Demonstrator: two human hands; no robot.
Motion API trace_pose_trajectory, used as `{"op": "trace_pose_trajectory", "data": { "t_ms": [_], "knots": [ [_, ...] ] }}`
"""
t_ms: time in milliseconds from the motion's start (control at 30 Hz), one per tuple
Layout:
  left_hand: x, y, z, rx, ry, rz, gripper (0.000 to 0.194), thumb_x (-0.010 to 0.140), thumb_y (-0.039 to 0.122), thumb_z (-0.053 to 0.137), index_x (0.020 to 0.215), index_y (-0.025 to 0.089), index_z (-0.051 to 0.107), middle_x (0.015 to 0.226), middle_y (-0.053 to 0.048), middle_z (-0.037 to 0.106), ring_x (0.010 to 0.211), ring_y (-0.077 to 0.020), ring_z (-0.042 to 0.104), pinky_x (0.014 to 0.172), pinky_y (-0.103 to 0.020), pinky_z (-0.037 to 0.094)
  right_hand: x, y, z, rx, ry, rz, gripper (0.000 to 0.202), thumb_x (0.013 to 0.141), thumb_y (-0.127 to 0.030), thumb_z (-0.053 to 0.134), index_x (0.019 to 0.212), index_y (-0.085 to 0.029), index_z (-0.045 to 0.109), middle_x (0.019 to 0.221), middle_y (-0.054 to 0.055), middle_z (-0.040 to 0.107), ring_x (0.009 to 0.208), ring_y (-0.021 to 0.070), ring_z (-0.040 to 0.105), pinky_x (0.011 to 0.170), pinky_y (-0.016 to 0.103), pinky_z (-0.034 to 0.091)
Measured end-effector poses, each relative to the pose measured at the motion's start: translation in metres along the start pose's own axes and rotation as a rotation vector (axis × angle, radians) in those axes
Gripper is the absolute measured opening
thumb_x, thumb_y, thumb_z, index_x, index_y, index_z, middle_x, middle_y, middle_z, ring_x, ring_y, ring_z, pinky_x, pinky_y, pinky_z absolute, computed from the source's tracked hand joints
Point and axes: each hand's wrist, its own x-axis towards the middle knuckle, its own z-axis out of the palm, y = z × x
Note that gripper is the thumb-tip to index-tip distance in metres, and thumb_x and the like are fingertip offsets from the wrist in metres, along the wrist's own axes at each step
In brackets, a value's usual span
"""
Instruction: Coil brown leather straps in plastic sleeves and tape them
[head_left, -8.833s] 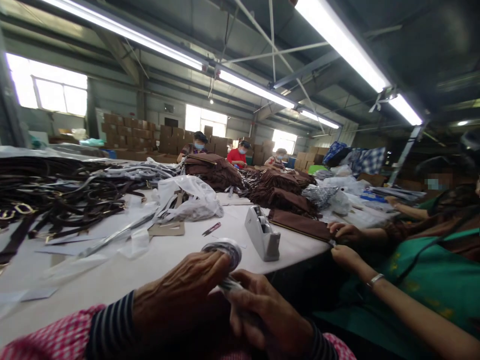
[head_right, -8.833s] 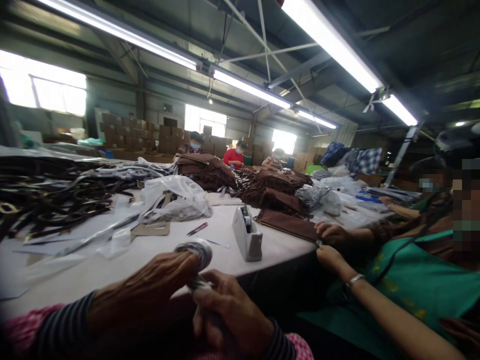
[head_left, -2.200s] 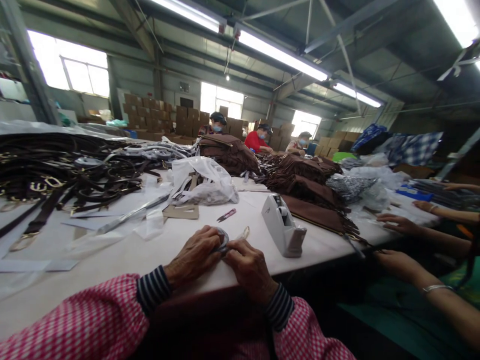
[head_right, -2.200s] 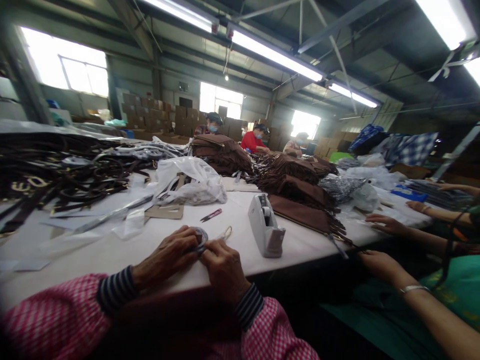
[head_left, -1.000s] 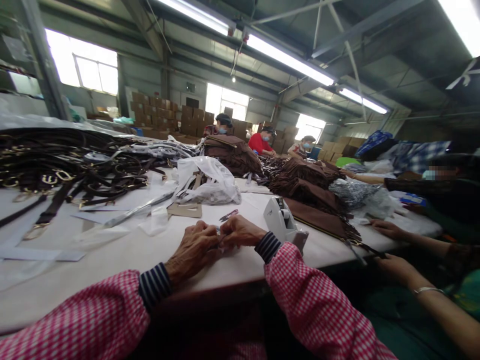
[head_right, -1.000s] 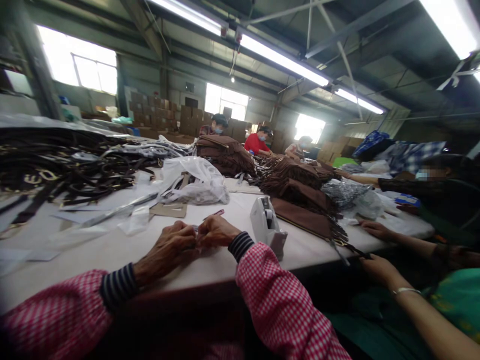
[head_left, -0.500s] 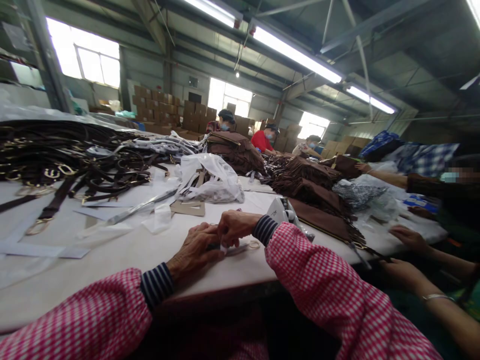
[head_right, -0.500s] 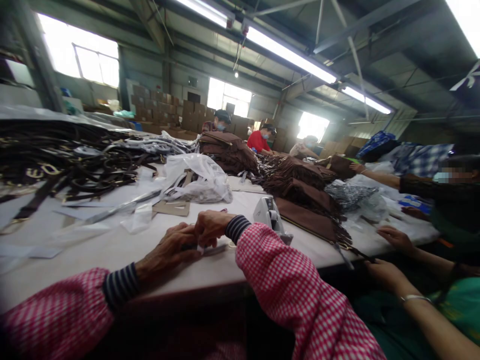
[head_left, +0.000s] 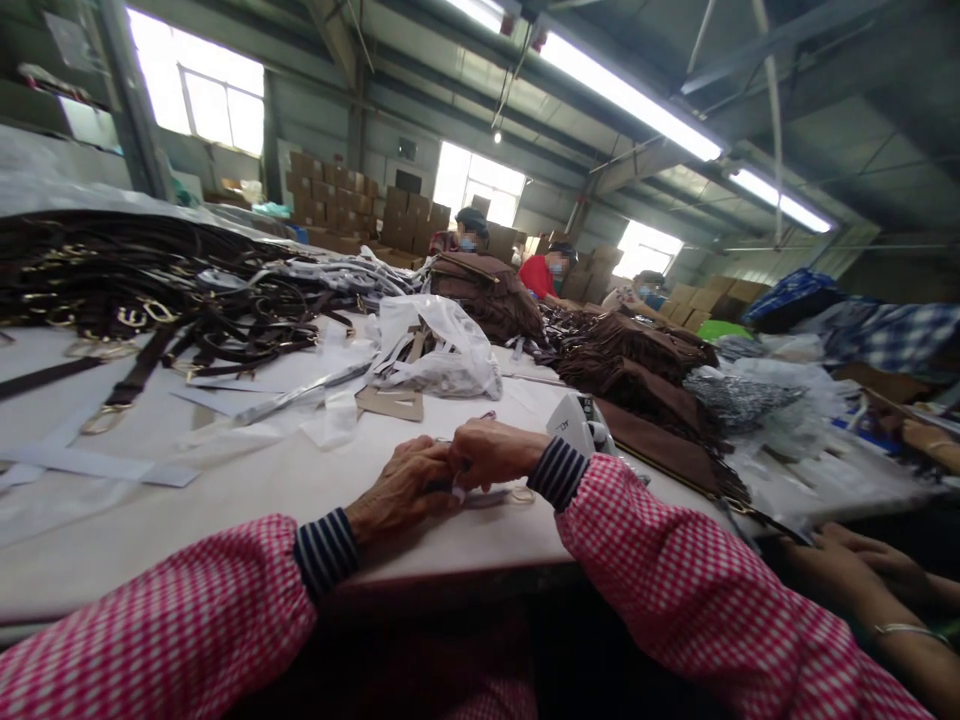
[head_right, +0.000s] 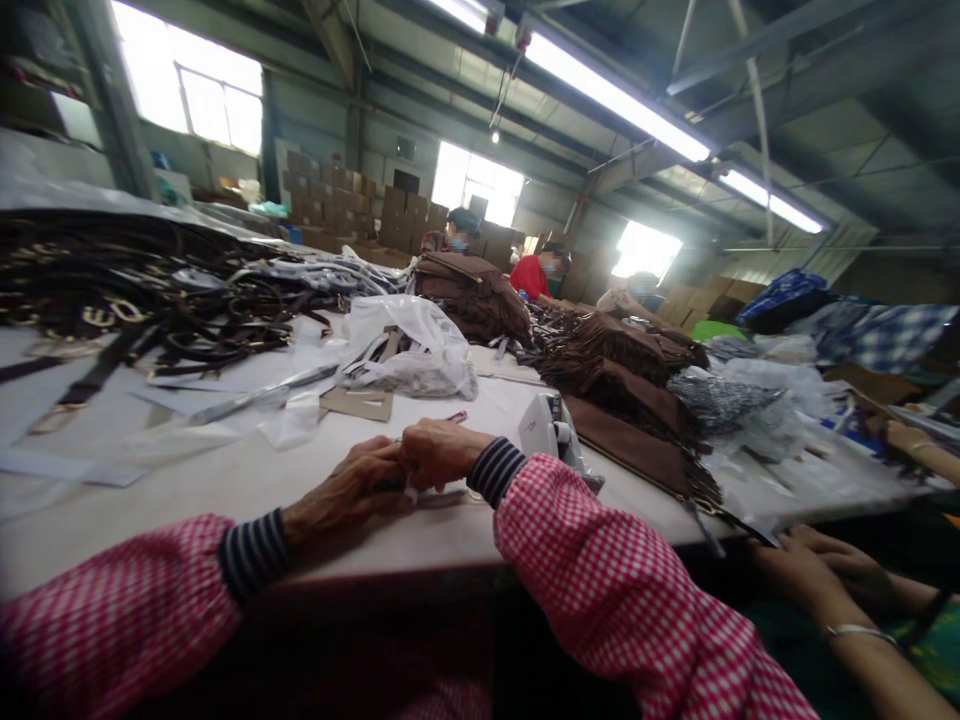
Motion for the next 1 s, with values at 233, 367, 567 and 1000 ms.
{"op": "trace_pose_trajectory", "data": {
  "t_ms": [233,367,567,1000],
  "knots": [
    [-0.003,0.001,0.006,0.165,0.003,0.001,0.020,0.097,0.036,0.059,0.097,0.021,0.072,0.106,-0.009,0.066,0.101,-0.0296,0.052,0.089,-0.042,0.038,-0.019,-0.009,0.037,-0.259,0.243,-0.050,0.014,0.094,-0.015,0.063,0.104,-0.014,0.073,0.097,0.013,0.077,0.084,0.0222,0.070,0.067,0.029,0.040],
    [-0.003,0.002,0.007,0.200,-0.006,-0.016,0.020,0.100,0.032,0.056,0.093,0.022,0.072,0.101,-0.007,0.066,0.098,-0.0286,0.052,0.085,-0.041,0.038,-0.030,-0.014,0.050,-0.281,0.340,-0.071,0.022,0.094,-0.013,0.059,0.113,-0.020,0.068,0.106,0.009,0.076,0.089,0.0215,0.070,0.073,0.029,0.044],
    [-0.002,0.008,0.006,0.216,-0.005,-0.061,0.020,0.100,0.036,0.060,0.096,0.021,0.072,0.104,-0.008,0.067,0.101,-0.0288,0.052,0.088,-0.042,0.038,-0.048,-0.032,0.081,-0.201,0.500,0.112,0.026,0.085,-0.012,0.059,0.109,-0.016,0.064,0.111,0.011,0.070,0.102,0.0260,0.065,0.083,0.033,0.051],
    [-0.006,0.006,-0.003,0.186,-0.063,-0.024,0.018,0.093,0.029,0.069,0.110,0.022,0.069,0.115,-0.006,0.067,0.107,-0.0272,0.054,0.096,-0.040,0.041,-0.044,-0.064,0.141,-0.317,0.675,0.356,0.053,0.086,-0.005,0.054,0.138,-0.004,0.053,0.117,0.017,0.063,0.099,0.0313,0.056,0.086,0.045,0.052]
  ]
}}
